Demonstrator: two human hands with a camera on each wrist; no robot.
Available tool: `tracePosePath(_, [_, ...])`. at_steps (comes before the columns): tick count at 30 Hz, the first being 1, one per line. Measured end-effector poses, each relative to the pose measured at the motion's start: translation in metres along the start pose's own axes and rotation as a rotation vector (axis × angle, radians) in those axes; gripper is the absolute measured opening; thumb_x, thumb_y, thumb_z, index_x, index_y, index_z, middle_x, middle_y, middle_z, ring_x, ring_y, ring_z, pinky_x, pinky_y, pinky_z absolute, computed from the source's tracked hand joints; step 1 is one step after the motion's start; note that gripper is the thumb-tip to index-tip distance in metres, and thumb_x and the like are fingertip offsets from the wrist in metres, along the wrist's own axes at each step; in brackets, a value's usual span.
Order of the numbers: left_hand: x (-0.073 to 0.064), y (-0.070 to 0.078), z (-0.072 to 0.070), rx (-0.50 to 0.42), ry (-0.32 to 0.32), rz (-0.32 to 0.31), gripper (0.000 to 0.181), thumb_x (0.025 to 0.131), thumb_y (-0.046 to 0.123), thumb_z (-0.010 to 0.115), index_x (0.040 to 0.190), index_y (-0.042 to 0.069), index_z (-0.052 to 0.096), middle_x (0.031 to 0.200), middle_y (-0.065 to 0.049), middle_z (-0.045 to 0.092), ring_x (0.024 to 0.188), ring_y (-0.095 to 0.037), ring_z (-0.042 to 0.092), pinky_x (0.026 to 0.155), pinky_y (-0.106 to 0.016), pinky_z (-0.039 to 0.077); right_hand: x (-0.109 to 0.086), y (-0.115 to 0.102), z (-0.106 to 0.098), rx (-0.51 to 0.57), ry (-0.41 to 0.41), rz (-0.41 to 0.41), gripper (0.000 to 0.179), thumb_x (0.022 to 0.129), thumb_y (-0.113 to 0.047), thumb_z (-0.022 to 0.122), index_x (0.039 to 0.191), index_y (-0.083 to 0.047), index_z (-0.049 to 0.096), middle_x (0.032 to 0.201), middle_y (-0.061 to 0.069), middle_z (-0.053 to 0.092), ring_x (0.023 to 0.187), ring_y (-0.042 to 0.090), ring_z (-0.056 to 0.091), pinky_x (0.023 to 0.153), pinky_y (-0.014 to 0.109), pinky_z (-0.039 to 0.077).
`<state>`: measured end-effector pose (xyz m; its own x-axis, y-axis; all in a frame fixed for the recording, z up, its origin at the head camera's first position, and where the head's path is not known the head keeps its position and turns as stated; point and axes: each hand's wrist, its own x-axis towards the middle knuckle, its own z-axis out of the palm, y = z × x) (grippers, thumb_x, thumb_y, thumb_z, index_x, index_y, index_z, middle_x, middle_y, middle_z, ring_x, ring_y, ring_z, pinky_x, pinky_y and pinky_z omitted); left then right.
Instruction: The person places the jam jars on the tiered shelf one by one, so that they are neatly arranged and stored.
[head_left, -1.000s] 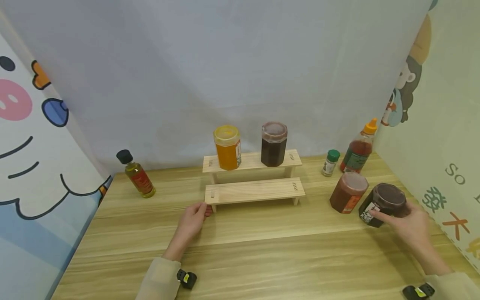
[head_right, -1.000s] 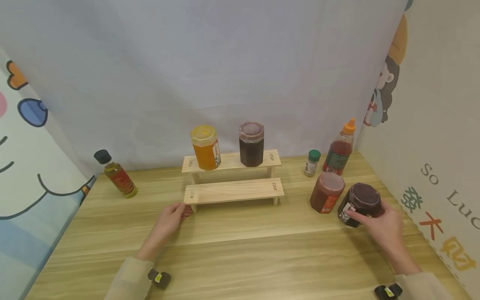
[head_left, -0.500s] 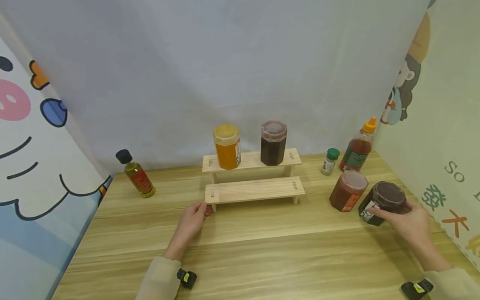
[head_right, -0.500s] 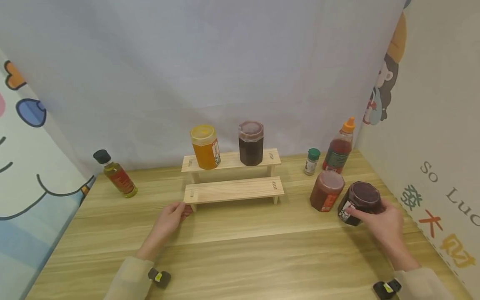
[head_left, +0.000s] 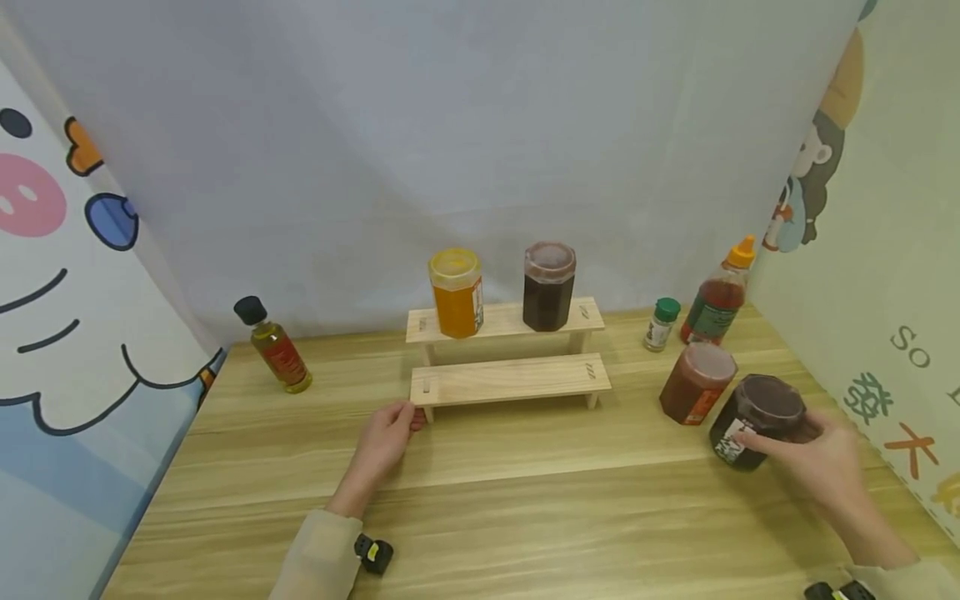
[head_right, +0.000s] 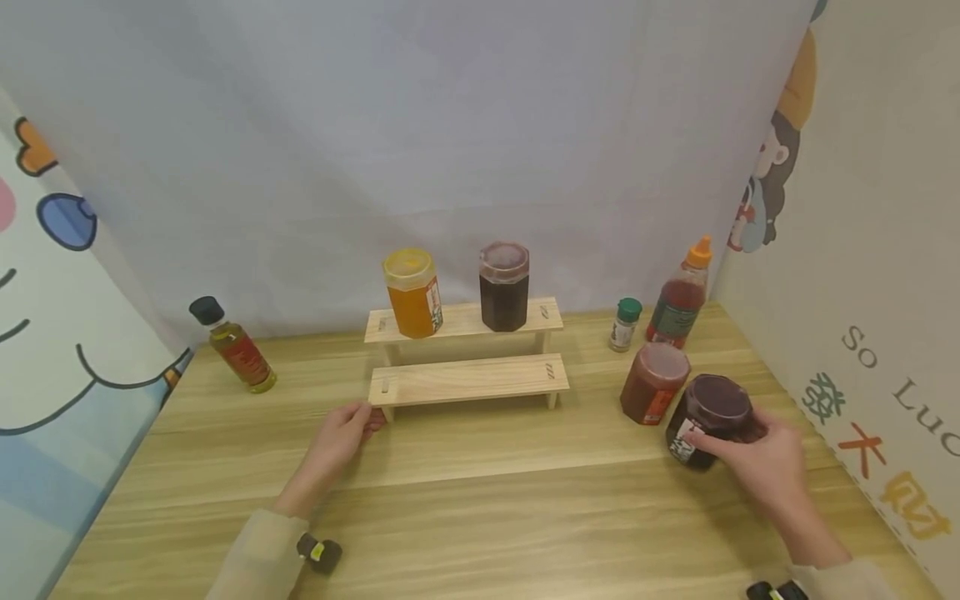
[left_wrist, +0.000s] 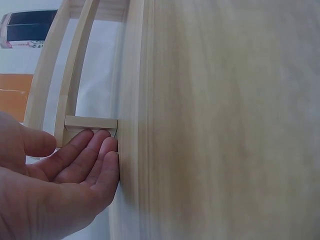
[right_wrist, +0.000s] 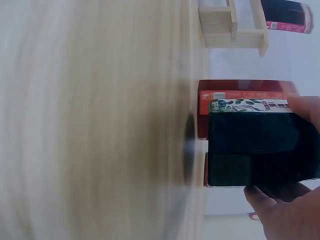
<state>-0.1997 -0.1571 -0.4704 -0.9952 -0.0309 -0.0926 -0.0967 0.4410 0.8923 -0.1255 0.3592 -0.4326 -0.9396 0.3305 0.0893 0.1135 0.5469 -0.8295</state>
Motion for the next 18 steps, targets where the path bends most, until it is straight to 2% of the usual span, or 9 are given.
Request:
tracePosePath(4, [0.000,0.000,0.000,-0.002,-0.002,-0.003,0.038,0.104,0.024,0.039,0.110,-0.003,0.066,0.102,-0.010,0.067,0.097,-0.025,0.062,0.088,-0.041,0.048,-0.005,-0.009,0.000,-0.002,-0.025,-0.024,0.067,0.071,-0.025,0.087,0.120,0.008,0.057,0.087,-0.019,0.063,0.079,-0.003,0.058,0.065,0.012,0.047])
tracePosePath(13, [0.001,0.001,0.000,0.005,0.001,-0.003,0.038,0.104,0.023,0.039,0.110,-0.002,0.067,0.101,-0.010,0.067,0.097,-0.025,0.062,0.087,-0.041,0.048,-0.012,-0.024,0.001,0.056,-0.110,-0.145,0.064,0.073,-0.016,0.085,0.124,0.008,0.055,0.099,-0.015,0.065,0.089,-0.002,0.061,0.071,0.013,0.049])
tracePosePath(18, [0.000,0.001,-0.001,0.008,0.001,0.002,0.038,0.104,0.023,0.039,0.110,-0.003,0.067,0.102,-0.010,0.067,0.097,-0.025,0.062,0.087,-0.042,0.048,-0.015,-0.035,0.007,0.067,-0.161,-0.157,0.069,0.074,-0.017,0.084,0.129,0.009,0.051,0.107,-0.012,0.064,0.095,-0.007,0.057,0.076,0.012,0.048])
